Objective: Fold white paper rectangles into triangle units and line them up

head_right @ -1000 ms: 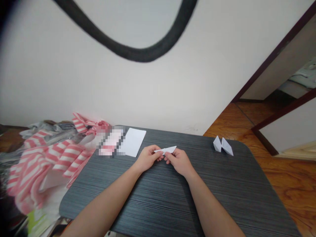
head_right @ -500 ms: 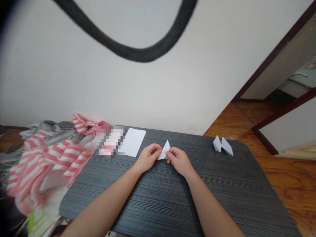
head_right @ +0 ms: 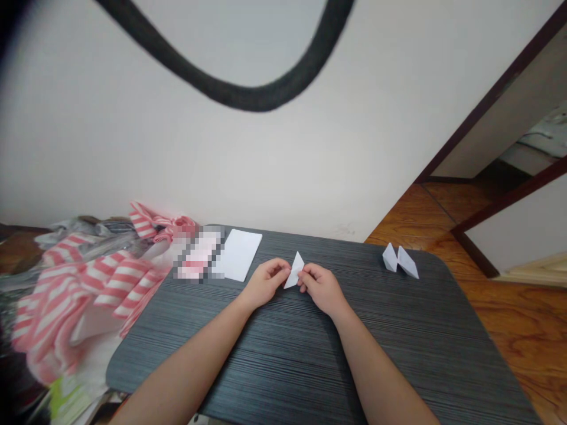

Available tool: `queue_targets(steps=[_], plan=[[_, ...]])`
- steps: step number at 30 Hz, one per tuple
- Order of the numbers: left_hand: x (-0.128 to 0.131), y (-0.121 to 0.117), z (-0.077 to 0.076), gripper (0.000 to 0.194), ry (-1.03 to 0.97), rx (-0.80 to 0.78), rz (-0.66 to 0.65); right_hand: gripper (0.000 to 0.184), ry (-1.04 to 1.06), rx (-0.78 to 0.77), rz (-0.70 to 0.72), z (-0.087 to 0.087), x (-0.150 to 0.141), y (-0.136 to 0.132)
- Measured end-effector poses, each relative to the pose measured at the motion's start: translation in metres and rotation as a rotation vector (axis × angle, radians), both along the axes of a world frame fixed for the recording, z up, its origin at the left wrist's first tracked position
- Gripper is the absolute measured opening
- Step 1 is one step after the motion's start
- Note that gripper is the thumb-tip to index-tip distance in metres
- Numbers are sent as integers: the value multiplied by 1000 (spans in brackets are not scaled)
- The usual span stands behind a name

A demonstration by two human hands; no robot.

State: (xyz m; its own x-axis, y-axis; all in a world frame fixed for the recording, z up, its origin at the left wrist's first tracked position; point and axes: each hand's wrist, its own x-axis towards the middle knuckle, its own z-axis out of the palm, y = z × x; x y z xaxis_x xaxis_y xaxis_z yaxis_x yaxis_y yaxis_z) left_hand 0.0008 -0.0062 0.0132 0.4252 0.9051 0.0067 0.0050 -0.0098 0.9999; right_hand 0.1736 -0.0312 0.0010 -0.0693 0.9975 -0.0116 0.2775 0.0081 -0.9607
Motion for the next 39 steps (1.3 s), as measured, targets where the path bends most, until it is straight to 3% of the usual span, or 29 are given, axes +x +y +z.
queue_targets(steps=[6, 12, 32, 39], plan=[[-1, 1, 1, 19, 35, 18, -32, 20, -7, 14, 29, 3, 0, 0], [-1, 0, 0, 18, 126, 163, -8, 15, 36, 12, 43, 5, 1, 0], [-1, 1, -9, 19, 113, 61, -42, 19, -67, 82, 76, 9, -2, -2], [0, 0, -9, 22, 210, 131, 20, 11, -4, 103, 20, -4, -4, -1]])
